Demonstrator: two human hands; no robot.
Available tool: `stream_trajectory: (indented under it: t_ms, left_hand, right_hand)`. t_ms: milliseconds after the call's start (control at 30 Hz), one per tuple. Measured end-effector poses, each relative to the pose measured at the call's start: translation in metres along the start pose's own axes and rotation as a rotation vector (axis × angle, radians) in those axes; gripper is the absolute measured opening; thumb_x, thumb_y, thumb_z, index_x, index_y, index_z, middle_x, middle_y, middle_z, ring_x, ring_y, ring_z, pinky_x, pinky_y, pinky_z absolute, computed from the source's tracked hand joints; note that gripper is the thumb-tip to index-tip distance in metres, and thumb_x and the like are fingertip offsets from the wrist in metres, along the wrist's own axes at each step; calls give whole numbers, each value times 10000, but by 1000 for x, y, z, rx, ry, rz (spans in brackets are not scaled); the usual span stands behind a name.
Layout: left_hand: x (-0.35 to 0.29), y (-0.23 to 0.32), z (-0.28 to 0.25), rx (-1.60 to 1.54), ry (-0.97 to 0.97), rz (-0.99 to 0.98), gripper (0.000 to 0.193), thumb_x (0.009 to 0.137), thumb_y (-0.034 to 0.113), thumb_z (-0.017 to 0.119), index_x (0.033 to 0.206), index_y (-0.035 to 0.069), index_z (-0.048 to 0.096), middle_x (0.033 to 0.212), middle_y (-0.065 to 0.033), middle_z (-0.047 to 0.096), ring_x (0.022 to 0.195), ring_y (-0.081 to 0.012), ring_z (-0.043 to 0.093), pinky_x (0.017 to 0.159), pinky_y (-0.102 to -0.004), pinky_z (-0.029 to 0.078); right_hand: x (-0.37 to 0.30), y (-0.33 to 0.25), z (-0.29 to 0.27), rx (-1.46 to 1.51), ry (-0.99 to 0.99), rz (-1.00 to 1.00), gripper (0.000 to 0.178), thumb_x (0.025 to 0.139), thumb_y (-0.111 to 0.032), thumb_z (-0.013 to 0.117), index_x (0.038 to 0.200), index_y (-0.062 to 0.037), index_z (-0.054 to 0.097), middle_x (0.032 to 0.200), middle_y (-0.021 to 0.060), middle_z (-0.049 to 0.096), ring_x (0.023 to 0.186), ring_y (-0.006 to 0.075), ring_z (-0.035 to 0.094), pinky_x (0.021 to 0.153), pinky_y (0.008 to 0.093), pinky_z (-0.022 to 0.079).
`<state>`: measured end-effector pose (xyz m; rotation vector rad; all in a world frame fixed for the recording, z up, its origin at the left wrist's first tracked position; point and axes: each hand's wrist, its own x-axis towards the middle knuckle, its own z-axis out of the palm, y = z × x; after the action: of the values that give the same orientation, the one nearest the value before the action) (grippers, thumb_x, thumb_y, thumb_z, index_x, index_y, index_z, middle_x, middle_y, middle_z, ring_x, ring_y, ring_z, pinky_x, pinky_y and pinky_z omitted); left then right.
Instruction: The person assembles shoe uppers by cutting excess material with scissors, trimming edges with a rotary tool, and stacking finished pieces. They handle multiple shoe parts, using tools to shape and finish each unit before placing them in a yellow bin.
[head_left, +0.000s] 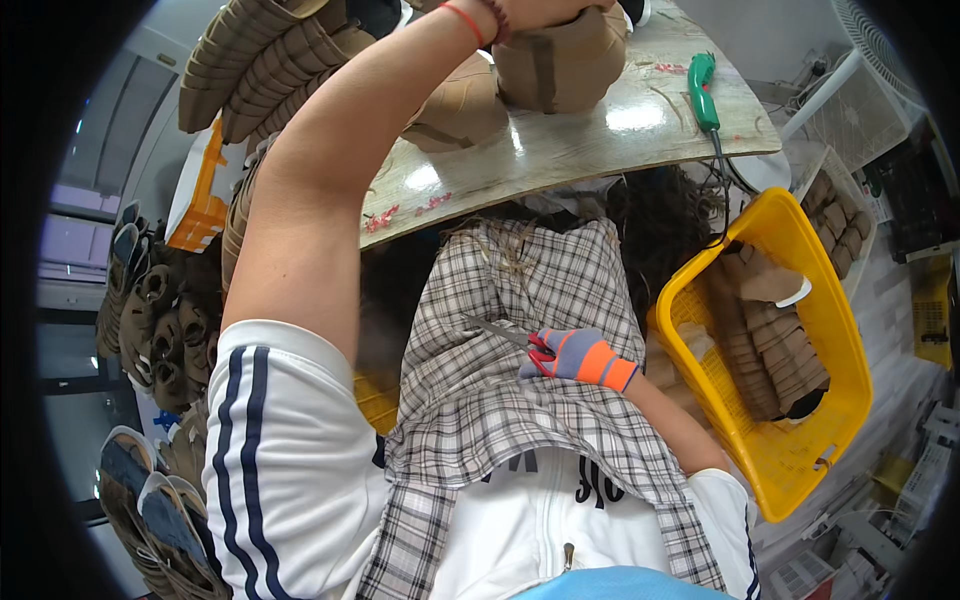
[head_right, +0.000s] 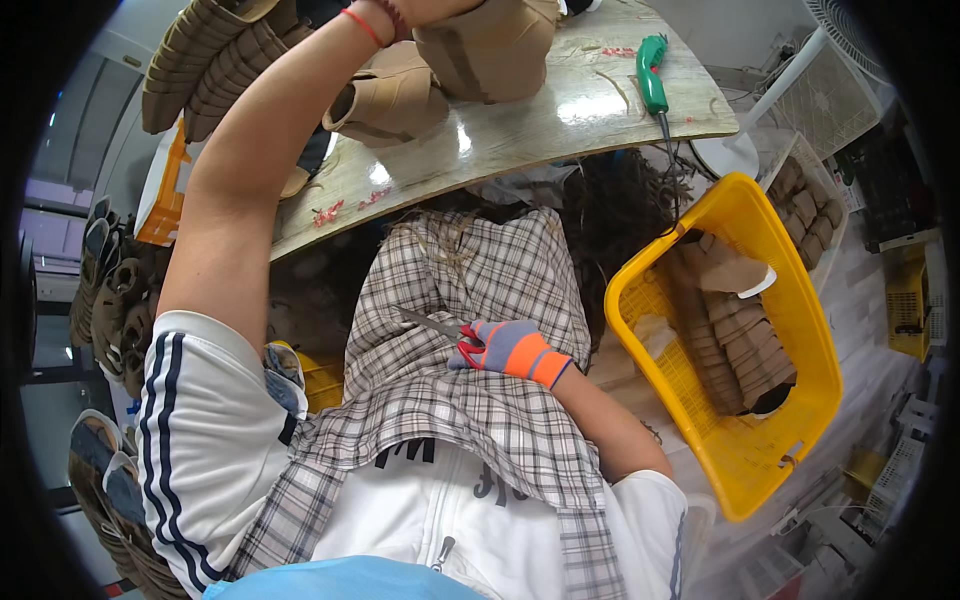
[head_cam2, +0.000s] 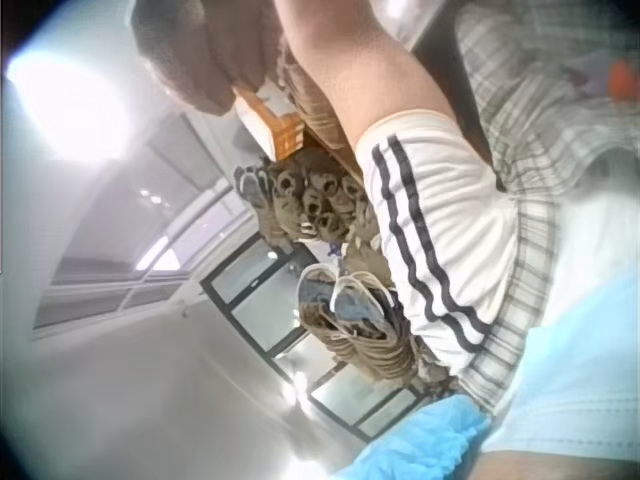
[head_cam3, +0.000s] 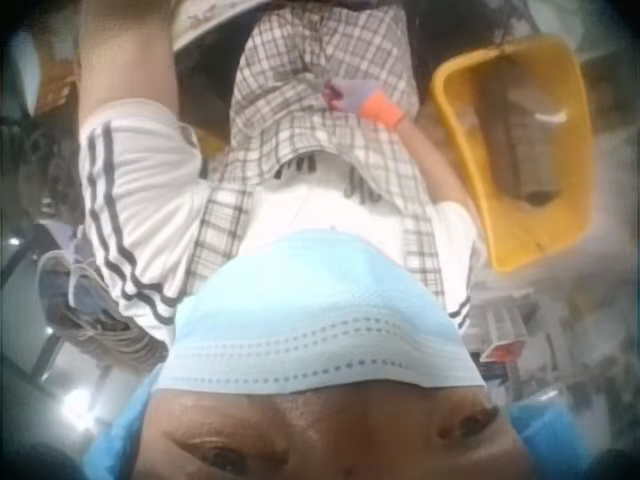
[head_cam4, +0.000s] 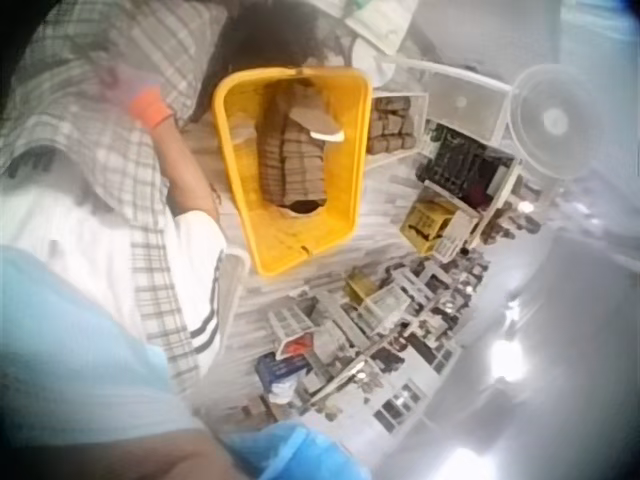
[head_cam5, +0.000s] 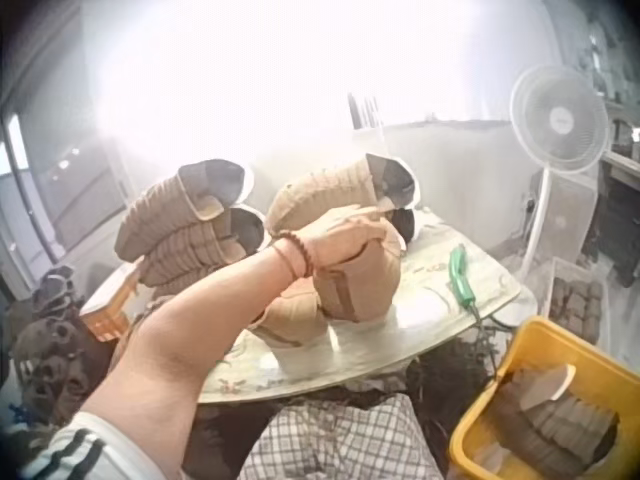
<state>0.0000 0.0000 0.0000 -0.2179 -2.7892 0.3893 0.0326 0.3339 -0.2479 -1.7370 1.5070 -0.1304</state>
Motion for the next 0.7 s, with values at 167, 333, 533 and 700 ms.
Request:
stream_trajectory:
  t_ms: [167, 333, 533, 700]
  left_hand:
    - [-4, -11, -10, -278, 219, 107, 437, 778, 8, 463, 1200, 87, 548, 1109, -176, 583, 1049, -323, 560, 907, -371, 444]
    - [-59, 0, -44, -150, 314, -104, 327, 794, 7, 508, 1098, 55, 617, 1065, -170, 608, 1026, -245, 566, 895, -340, 444]
    - [-153, 18, -24, 41, 619, -552, 265, 718, -69, 466, 863, 29, 664, 979, -165, 630, 995, -338, 569, 884, -370, 448]
    - [-213, -20, 86, -415, 29, -782, 521, 730, 7, 499, 1220, 164, 584, 1280, -143, 528, 1174, -307, 493, 1020, -332, 373]
  right_hand:
    - [13, 17, 8, 206, 102, -111, 525, 788, -532, 638, 1019, -61, 621, 840, 44, 698, 754, 194, 675, 616, 282, 508]
    - [5, 4, -8, 104, 45, -20, 571, 780, -579, 620, 989, -48, 619, 752, 74, 681, 690, 229, 659, 606, 311, 501]
    - [3, 5, -7, 94, 109, 24, 667, 761, -666, 564, 981, -38, 609, 767, 153, 667, 722, 303, 647, 624, 367, 495]
    - [2, 1, -8, 59, 107, 58, 690, 764, -678, 545, 1001, -33, 602, 778, 177, 661, 734, 330, 639, 640, 392, 494]
